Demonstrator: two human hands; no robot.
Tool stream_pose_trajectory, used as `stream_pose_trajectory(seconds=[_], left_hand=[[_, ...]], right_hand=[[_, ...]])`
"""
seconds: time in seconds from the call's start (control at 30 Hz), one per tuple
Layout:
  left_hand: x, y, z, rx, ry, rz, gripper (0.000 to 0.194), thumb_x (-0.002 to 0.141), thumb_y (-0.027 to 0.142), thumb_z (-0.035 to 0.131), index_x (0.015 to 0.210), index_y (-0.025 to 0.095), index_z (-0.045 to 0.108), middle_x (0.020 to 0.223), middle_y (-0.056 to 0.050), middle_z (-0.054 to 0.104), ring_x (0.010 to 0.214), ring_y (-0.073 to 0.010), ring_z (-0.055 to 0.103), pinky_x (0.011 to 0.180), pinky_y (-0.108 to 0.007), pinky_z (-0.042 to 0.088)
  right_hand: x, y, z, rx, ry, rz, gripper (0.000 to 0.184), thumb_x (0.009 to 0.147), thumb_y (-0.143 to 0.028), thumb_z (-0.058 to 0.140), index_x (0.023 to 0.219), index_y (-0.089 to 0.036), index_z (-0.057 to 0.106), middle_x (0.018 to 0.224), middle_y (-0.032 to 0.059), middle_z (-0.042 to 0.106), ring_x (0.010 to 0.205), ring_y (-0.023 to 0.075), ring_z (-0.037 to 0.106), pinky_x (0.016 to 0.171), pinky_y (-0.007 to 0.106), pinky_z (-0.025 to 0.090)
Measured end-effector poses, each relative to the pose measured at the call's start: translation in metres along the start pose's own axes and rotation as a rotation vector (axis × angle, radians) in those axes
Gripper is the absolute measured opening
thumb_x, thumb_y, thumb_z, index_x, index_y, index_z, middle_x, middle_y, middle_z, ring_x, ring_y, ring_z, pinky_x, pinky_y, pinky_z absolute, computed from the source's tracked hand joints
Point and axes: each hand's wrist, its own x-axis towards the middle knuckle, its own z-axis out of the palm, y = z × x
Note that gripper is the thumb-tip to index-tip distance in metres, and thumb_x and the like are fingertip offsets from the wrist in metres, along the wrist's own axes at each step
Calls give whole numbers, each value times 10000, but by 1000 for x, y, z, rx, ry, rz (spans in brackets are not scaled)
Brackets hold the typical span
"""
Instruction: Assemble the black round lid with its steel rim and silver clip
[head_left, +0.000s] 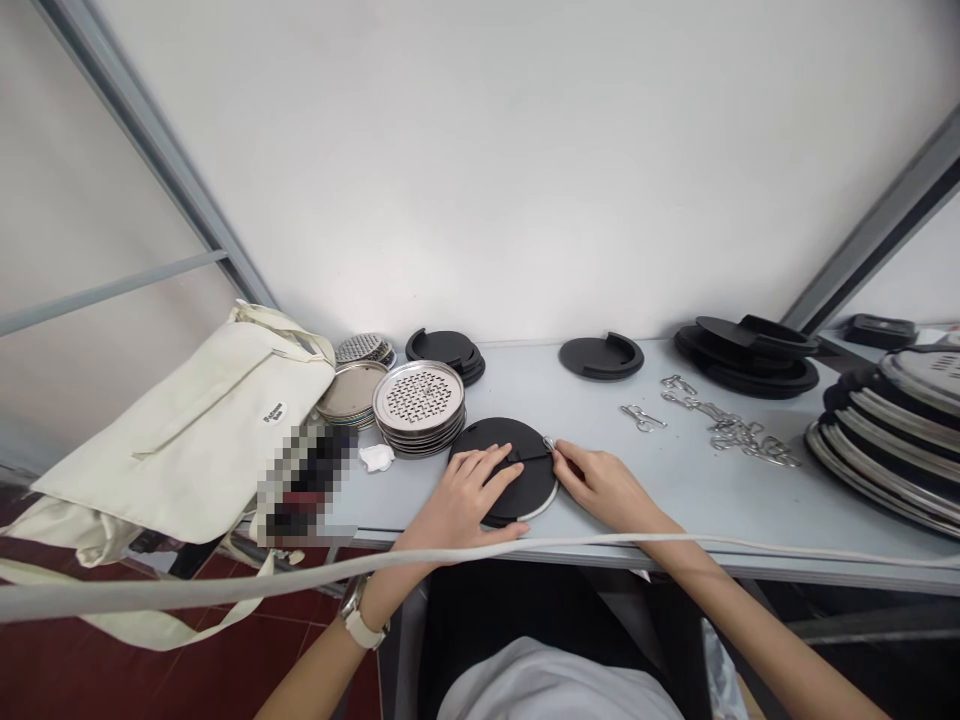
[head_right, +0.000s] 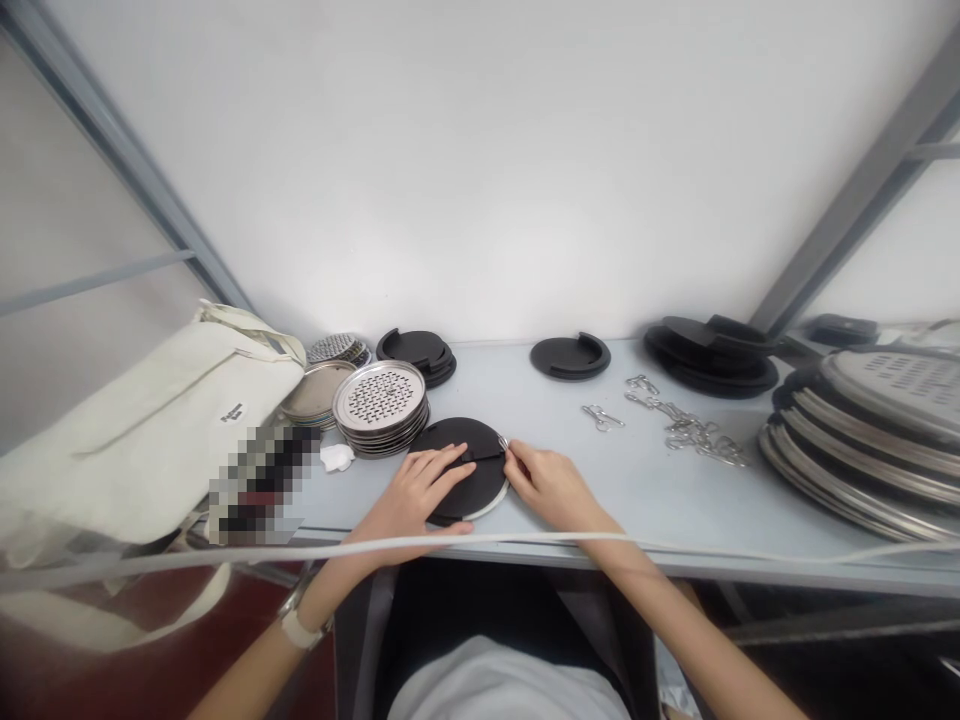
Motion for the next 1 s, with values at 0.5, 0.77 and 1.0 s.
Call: stream_pose_trajectory(seconds=[0.5,0.77,1.0], left_hand=[[0,-1,1,10,-4,-4,580,847,497,569,1329,199,449,1448,-98,380,1318,-259,348,1049,-419,321],[0,-1,1,9,-19,-7,572,864,497,534,1342,198,438,1458,-97,364,1323,-259,333,1054,-418,298],[0,-2,2,-1,-10,-3,573,856,483,548,1341,197,439,1455,-102,367,1321,-272,337,1047,-424,304]], right_hand=[[0,2,2,-6,-4,-10,300,944,-341,288,833,-220,540,593,12,593,505,155,522,533,249,308],[-1,3,2,-11,0,-9,286,948,-345,290,825,-225,518,590,5,586,492,152,504,527,247,304],[1,3,2,-14,-4,-9,287,947,-345,290,822,-223,519,595,4,585,500,152,508,533,248,304]])
